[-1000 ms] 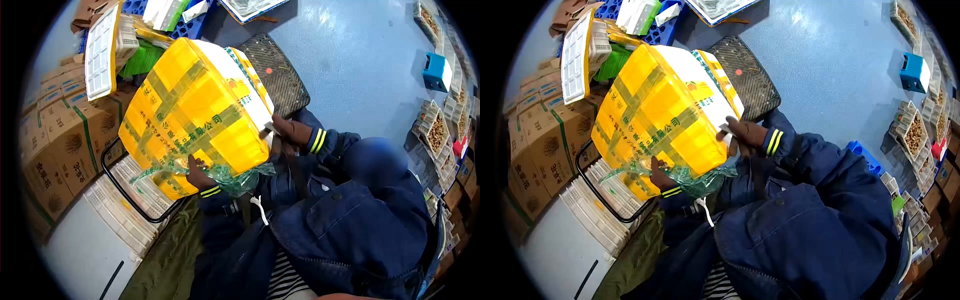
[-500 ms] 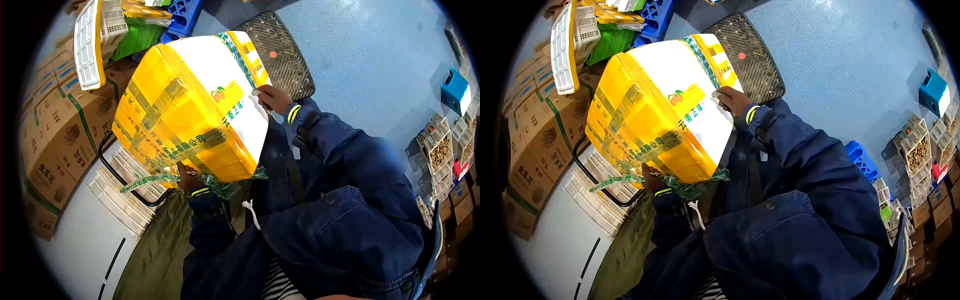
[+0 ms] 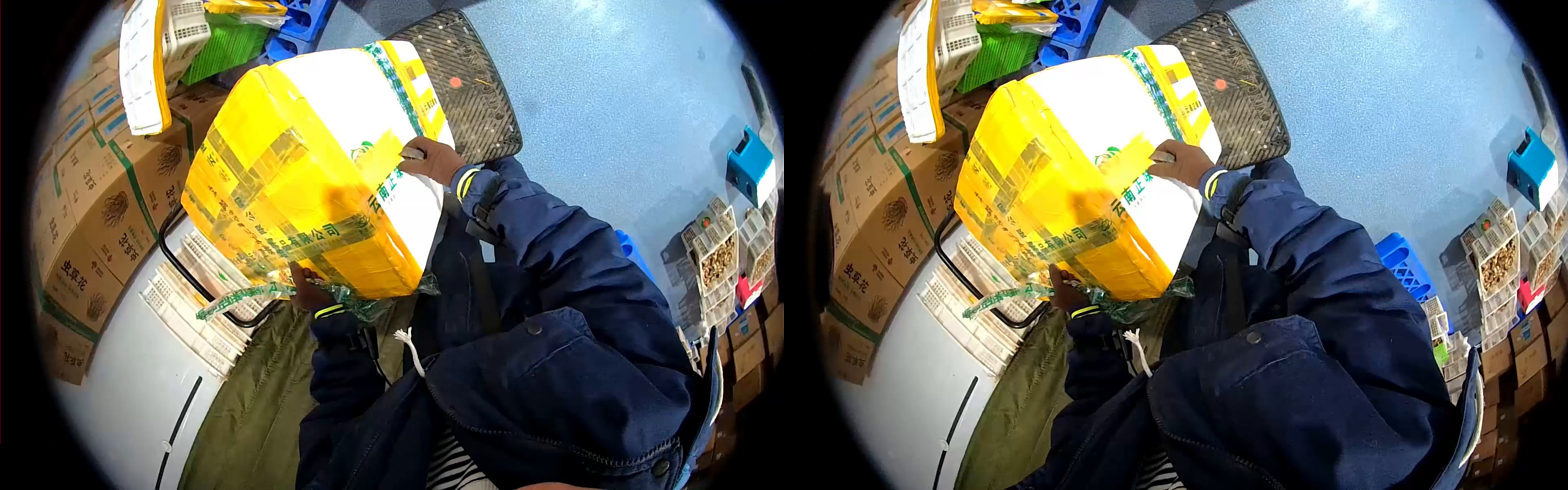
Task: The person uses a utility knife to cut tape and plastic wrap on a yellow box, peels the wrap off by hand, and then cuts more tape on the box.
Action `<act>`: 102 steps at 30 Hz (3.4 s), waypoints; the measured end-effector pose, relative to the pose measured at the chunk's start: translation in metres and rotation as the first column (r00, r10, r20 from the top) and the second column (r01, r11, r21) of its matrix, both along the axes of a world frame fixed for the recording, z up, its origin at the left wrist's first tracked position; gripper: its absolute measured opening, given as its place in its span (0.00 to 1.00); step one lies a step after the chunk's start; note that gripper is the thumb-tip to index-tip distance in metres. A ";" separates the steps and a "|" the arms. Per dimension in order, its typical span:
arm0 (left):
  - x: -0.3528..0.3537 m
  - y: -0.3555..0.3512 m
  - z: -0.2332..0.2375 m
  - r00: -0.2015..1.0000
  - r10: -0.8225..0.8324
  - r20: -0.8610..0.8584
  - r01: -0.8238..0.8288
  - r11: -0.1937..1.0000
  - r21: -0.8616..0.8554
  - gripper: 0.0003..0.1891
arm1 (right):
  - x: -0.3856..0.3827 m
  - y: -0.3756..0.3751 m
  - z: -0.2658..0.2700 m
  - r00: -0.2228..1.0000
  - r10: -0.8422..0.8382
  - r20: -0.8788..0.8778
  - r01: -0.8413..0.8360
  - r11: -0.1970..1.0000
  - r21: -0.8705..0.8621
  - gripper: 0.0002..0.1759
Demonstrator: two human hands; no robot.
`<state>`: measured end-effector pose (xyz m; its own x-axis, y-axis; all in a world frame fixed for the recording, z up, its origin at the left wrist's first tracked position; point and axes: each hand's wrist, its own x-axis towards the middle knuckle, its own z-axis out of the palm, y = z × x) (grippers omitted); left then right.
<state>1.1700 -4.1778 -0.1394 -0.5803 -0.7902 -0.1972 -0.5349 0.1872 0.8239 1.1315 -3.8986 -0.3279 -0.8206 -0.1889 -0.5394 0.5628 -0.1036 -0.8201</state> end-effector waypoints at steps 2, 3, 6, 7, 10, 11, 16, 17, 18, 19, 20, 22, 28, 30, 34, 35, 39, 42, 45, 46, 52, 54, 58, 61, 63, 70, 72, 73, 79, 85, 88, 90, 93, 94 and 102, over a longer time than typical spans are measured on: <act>0.002 -0.003 -0.002 1.000 0.019 -0.022 -0.019 1.000 0.005 0.16 | -0.002 -0.002 0.003 0.999 -0.007 0.046 0.008 1.000 -0.026 0.27; 0.003 -0.005 -0.004 0.999 0.026 -0.026 -0.026 1.000 0.005 0.16 | -0.003 -0.001 0.006 0.996 -0.015 0.092 0.020 0.999 -0.047 0.26; 0.002 0.001 0.000 0.999 -0.005 0.035 0.007 0.999 -0.047 0.15 | -0.005 0.004 0.017 0.998 0.050 0.030 -0.052 0.996 0.067 0.26; 0.001 0.003 -0.002 1.000 -0.001 0.024 0.002 0.999 -0.050 0.15 | -0.004 0.007 0.022 0.996 0.087 -0.031 -0.082 0.984 0.157 0.26; 0.004 -0.006 -0.006 0.994 0.062 -0.087 -0.058 0.997 0.048 0.14 | 0.018 0.032 0.053 0.987 0.109 0.120 -0.097 0.990 -0.099 0.21; 0.004 -0.007 -0.005 0.991 0.079 -0.108 -0.074 0.996 0.050 0.14 | 0.023 0.044 0.078 0.974 0.032 0.224 0.037 0.954 -0.297 0.16; -0.001 0.006 -0.001 0.997 0.034 -0.075 -0.031 0.999 0.040 0.15 | 0.024 0.090 0.200 0.975 0.149 -0.164 -0.194 0.931 -0.309 0.07; -0.001 0.006 0.004 0.999 0.046 -0.006 -0.046 0.999 -0.004 0.16 | 0.024 0.087 0.214 0.949 0.158 -0.272 -0.255 0.892 -0.373 0.06; 0.003 -0.003 0.000 0.999 0.044 -0.015 -0.044 0.998 0.034 0.18 | 0.028 0.075 0.220 0.959 0.203 -0.196 -0.274 0.844 -0.462 0.07; 0.002 0.002 0.008 0.995 0.096 0.030 -0.099 0.988 0.117 0.26 | 0.029 0.059 0.227 0.957 0.260 -0.130 -0.288 0.789 -0.542 0.07; 0.017 -0.025 -0.014 0.972 -0.237 -0.006 0.237 0.971 -0.014 0.30 | 0.026 0.047 0.243 0.923 0.328 -0.200 -0.384 0.811 -0.440 0.08; 0.041 -0.022 -0.007 0.820 -0.556 0.137 0.573 0.792 -0.212 0.34 | 0.022 0.020 0.270 0.870 0.436 -0.230 -0.493 0.793 -0.359 0.10; 0.056 0.041 0.061 0.915 -0.187 -0.356 0.399 0.303 0.865 0.28 | 0.056 -0.082 0.299 0.721 0.468 -0.511 -0.564 0.825 -0.038 0.16; 0.056 0.032 0.065 0.851 -0.306 -0.427 0.514 0.316 0.797 0.27 | 0.063 -0.109 0.309 0.675 0.469 -0.570 -0.588 0.809 -0.031 0.16; 0.051 -0.012 0.080 0.773 -0.296 -0.562 0.634 0.318 0.705 0.25 | 0.075 -0.146 0.322 0.664 0.428 -0.613 -0.526 0.850 0.023 0.16; 0.051 -0.031 0.084 0.776 -0.265 -0.573 0.631 0.341 0.697 0.25 | 0.078 -0.154 0.322 0.755 0.498 -0.426 -0.587 0.803 -0.102 0.18; 0.053 -0.130 0.137 0.899 0.039 -0.436 0.371 0.459 0.807 0.23 | 0.061 -0.170 0.336 0.690 0.272 -0.671 -0.266 0.957 0.114 0.20; 0.070 -0.181 0.134 0.913 0.096 -0.396 0.257 0.619 0.743 0.20 | 0.028 -0.145 0.351 0.948 0.220 -0.231 -0.260 0.952 -0.161 0.21; 0.068 -0.184 0.108 0.858 0.197 -0.474 0.276 0.601 0.750 0.19 | 0.019 -0.132 0.329 0.963 0.185 -0.195 -0.186 0.982 0.012 0.24; 0.065 -0.172 0.115 0.858 0.251 -0.447 0.207 0.629 0.749 0.15 | 0.018 -0.131 0.325 0.953 0.227 -0.202 -0.213 0.973 0.089 0.21; 0.059 -0.160 0.131 0.637 -0.124 -0.761 0.703 0.499 0.507 0.12 | -0.036 -0.156 0.273 0.694 0.557 -0.456 0.040 0.603 0.796 0.12; 0.065 -0.148 0.137 0.661 -0.085 -0.746 0.698 0.434 0.569 0.13 | -0.063 -0.182 0.268 0.523 0.740 -0.424 0.123 0.426 0.896 0.11; 0.068 -0.160 0.123 0.616 -0.079 -0.784 0.742 0.393 0.544 0.15 | -0.108 -0.215 0.247 0.305 0.946 -0.112 0.059 0.099 0.993 0.11; 0.077 -0.186 0.116 0.499 -0.056 -0.865 0.825 0.336 0.455 0.15 | -0.124 -0.214 0.269 0.073 0.967 0.245 0.031 -0.248 0.968 0.09; 0.092 -0.218 0.137 0.529 0.053 -0.847 0.761 0.412 0.501 0.14 | -0.132 -0.206 0.258 -0.034 0.940 0.340 0.058 -0.338 0.940 0.08; 0.146 -0.266 0.164 0.635 0.115 -0.764 0.562 0.609 0.559 0.12 | -0.114 -0.242 0.323 0.180 0.976 -0.119 -0.161 0.149 0.976 0.12; 0.143 -0.247 0.172 0.642 -0.002 -0.766 0.532 0.721 0.444 0.10 | -0.115 -0.241 0.306 0.355 0.914 -0.195 -0.380 0.332 0.863 0.22; 0.139 -0.235 0.178 0.645 -0.008 -0.765 0.510 0.749 0.422 0.10 | -0.113 -0.244 0.295 0.462 0.878 -0.124 -0.477 0.364 0.800 0.27; 0.127 -0.220 0.184 0.375 -0.175 -0.910 0.754 0.629 0.190 0.12 | -0.043 -0.309 0.211 0.752 0.648 -0.120 -0.559 0.724 0.404 0.24; 0.193 -0.310 0.197 0.258 0.074 -0.963 0.781 0.572 0.253 0.10 | 0.044 -0.407 0.321 0.654 0.513 -0.555 -0.514 0.840 0.171 0.17; 0.223 -0.341 0.189 0.350 -0.031 -0.936 0.661 0.716 0.223 0.08 | 0.068 -0.441 0.339 0.698 0.615 -0.366 -0.608 0.780 0.151 0.20; 0.240 -0.355 0.180 0.406 0.101 -0.908 0.623 0.696 0.356 0.08 | 0.059 -0.443 0.325 0.774 0.547 -0.319 -0.531 0.835 0.142 0.21; 0.226 -0.382 0.177 0.415 0.186 -0.891 0.674 0.595 0.438 0.08 | 0.033 -0.414 0.278 0.887 0.322 -0.332 -0.315 0.946 0.076 0.16; 0.218 -0.391 0.180 0.442 0.188 -0.877 0.626 0.635 0.452 0.07 | 0.028 -0.393 0.281 0.890 0.300 -0.344 -0.279 0.954 0.111 0.12; 0.148 -0.427 0.177 0.771 -0.405 -0.491 0.119 0.850 -0.514 0.07 | -0.007 -0.310 0.279 0.951 0.217 -0.219 -0.138 0.935 0.327 0.31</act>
